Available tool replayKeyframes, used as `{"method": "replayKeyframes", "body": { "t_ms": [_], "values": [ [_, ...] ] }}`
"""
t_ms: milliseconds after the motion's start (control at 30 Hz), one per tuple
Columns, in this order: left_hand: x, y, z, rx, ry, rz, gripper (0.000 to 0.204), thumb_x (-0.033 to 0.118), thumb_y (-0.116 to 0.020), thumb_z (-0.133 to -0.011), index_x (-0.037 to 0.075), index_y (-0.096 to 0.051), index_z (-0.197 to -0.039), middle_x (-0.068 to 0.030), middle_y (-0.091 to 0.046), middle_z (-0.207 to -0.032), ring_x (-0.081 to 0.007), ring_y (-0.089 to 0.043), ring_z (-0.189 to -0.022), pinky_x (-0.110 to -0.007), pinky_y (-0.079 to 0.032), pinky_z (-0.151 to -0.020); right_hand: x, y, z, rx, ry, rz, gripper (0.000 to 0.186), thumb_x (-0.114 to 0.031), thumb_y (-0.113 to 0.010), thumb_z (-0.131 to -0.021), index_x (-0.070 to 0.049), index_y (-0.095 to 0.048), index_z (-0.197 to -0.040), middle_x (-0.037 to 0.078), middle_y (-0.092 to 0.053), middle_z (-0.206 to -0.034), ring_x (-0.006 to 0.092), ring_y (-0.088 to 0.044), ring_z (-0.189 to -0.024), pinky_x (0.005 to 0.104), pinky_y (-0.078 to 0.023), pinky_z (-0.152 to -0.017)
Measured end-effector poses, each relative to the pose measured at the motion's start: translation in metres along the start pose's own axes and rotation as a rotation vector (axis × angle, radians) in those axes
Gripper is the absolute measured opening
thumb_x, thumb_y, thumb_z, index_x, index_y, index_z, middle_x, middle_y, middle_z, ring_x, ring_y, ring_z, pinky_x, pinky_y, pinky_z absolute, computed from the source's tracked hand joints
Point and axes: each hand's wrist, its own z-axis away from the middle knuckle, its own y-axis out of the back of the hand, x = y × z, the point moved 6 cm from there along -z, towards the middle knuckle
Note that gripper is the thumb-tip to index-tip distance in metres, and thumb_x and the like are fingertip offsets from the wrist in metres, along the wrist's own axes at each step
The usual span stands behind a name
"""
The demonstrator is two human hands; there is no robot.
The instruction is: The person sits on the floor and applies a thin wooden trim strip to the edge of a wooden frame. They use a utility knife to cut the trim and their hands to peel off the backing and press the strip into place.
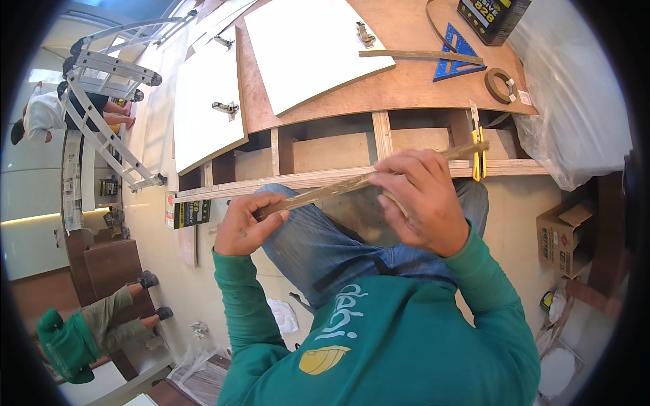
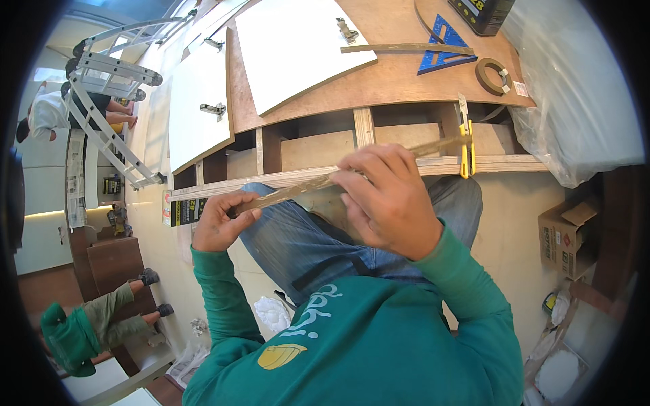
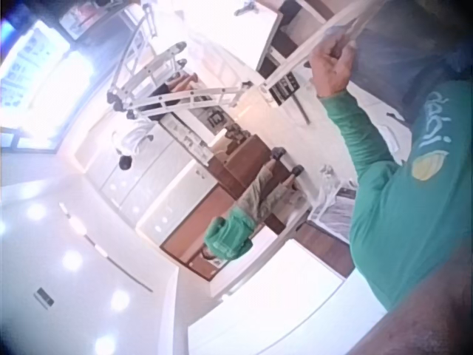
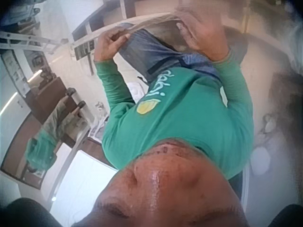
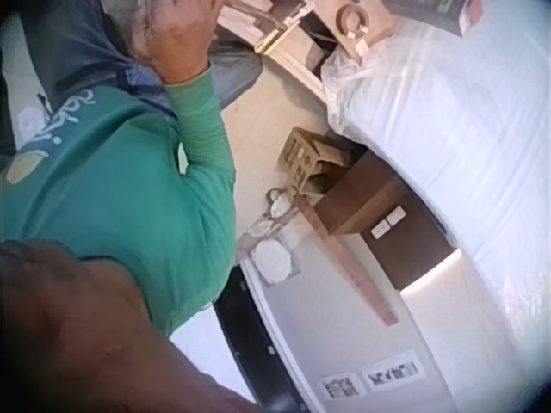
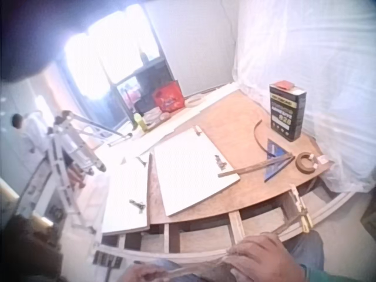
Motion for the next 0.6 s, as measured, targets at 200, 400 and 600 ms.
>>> {"method": "replayKeyframes", "body": {
  "t_ms": [200, 400, 600],
  "values": [
    [0.078, -0.003, 0.004, 0.256, -0.655, -0.551, 0.032, 0.008, -0.084, -0.088, -0.006, -0.079, -0.117, -0.0101, -0.074, -0.107, -0.0245, -0.069, -0.093, -0.034, -0.056, -0.094, 0.028, -0.043, 0.007, -0.201, -0.178, -0.144, 0.01, -0.01, -0.073, -0.097, -0.004, -0.073, -0.105, 0.014, -0.068, -0.099, 0.0352, -0.067, -0.093, 0.0476, -0.052, -0.089],
    [0.065, -0.064, 0.011, 0.584, -0.425, -0.034, 0.025, 0.023, -0.076, -0.104, -0.002, -0.076, -0.103, -0.0087, -0.072, -0.098, -0.0193, -0.067, -0.084, -0.031, -0.054, -0.079, 0.043, -0.05, 0.017, -0.054, -0.498, -0.43, 0.013, -0.009, -0.067, -0.104, 0.002, -0.073, -0.108, 0.018, -0.068, -0.098, 0.0392, -0.068, -0.09, 0.0449, -0.056, -0.083],
    [0.03, -0.109, -0.043, 0.265, -0.16, 0.558, 0.031, 0.026, -0.062, -0.116, -0.002, -0.076, -0.113, -0.0074, -0.076, -0.098, -0.0118, -0.068, -0.079, -0.028, -0.056, -0.073, 0.045, -0.057, 0.015, -0.222, -0.645, -0.75, 0.021, -0.004, -0.06, -0.105, 0.003, -0.074, -0.119, 0.015, -0.075, -0.108, 0.0226, -0.072, -0.099, 0.0373, -0.058, -0.088]
  ]
}}
